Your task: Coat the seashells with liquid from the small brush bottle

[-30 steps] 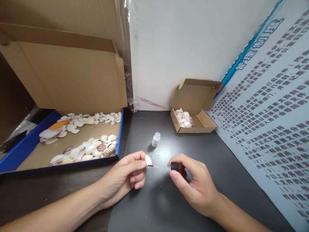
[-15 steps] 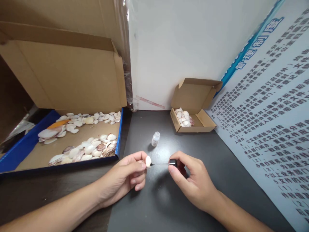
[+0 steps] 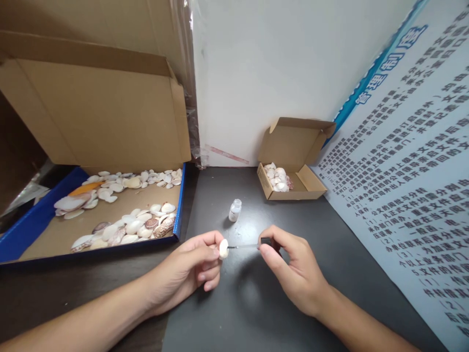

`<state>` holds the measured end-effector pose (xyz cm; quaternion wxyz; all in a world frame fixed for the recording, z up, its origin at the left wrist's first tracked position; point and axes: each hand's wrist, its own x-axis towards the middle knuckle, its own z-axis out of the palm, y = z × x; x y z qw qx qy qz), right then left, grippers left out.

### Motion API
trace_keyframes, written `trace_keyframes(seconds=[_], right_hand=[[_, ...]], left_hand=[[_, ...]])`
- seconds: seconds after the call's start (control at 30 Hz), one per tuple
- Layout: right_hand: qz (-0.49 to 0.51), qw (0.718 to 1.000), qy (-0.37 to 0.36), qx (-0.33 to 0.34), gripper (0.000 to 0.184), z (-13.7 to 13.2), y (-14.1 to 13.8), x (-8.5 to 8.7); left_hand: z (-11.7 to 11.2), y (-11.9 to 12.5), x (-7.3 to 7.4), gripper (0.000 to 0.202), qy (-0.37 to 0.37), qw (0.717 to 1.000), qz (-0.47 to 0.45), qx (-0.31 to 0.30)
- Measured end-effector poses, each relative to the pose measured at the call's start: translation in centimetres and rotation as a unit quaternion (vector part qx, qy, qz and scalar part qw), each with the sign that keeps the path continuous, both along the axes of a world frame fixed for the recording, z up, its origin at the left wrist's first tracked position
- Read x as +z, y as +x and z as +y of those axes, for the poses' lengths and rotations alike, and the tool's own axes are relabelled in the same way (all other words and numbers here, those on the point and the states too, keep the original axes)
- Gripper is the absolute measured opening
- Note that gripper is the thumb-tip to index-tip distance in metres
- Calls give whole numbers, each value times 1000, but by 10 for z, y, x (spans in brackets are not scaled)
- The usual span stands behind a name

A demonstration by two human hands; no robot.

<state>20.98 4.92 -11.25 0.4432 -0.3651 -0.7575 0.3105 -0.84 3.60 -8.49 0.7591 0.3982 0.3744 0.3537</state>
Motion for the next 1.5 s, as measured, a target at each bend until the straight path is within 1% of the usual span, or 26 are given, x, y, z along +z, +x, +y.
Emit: trace_keyframes(seconds=[0.07, 0.1, 0.2, 0.27, 0.37, 0.43, 0.53, 0.6, 0.63, 0.77, 0.83, 0.93, 1.07, 1.13, 1.23, 1.33, 1.4, 1.5], right_hand=[[4, 1000, -1, 30, 21, 1, 0, -1], [0, 999, -6, 34, 20, 1, 0, -1], [-12, 1000, -26, 4, 16, 4, -2, -3], [-1, 1000, -31, -5, 19, 5, -2, -3], [21, 999, -22, 31, 23, 5, 0, -3], [19, 999, -13, 48, 21, 4, 0, -3], [5, 1000, -9, 25, 15, 3, -1, -2], [9, 1000, -6, 4, 17, 3, -1, -1], [15, 1000, -2, 5, 18, 3, -1, -1], [27, 998, 11, 48, 18, 2, 0, -2], [17, 999, 7, 39, 14, 2, 0, -2], [19, 1000, 5, 16, 15, 3, -1, -3], [26, 998, 16, 48, 17, 3, -1, -2], [16, 999, 17, 39, 14, 2, -1, -2], [19, 999, 16, 21, 15, 2, -1, -2], [29, 998, 23, 45, 16, 2, 0, -3], [24, 998, 22, 48, 14, 2, 0, -2], [20, 999, 17, 25, 16, 3, 0, -2]], left_hand=[[0, -1, -1, 11, 1, 1000, 0, -3], [0, -1, -1, 12, 2, 1000, 1, -6], [-1, -1, -2, 13, 1, 1000, 0, -14], [-1, -1, -2, 12, -4, 1000, 0, -16], [0, 0, -2, 14, -4, 1000, 2, -20], [0, 0, -1, 14, -4, 1000, 4, -19], [0, 0, 0, 14, -10, 1000, 5, -22], [0, 0, 0, 13, -10, 1000, 5, -25], [0, 0, 0, 13, -9, 1000, 5, -26], [0, 0, 0, 14, -6, 1000, 8, -29], [0, -1, 0, 14, -6, 1000, 13, -27], [0, 0, 0, 15, -5, 999, 14, -28], [0, 0, 1, 12, -5, 1000, 13, -27], [0, 0, 0, 12, -4, 1000, 12, -28], [0, 1, -1, 13, -2, 1000, 12, -27], [0, 1, -1, 13, -2, 1000, 13, -28], [0, 1, -1, 13, -3, 999, 16, -29], [0, 1, 0, 16, -6, 999, 24, -27]])
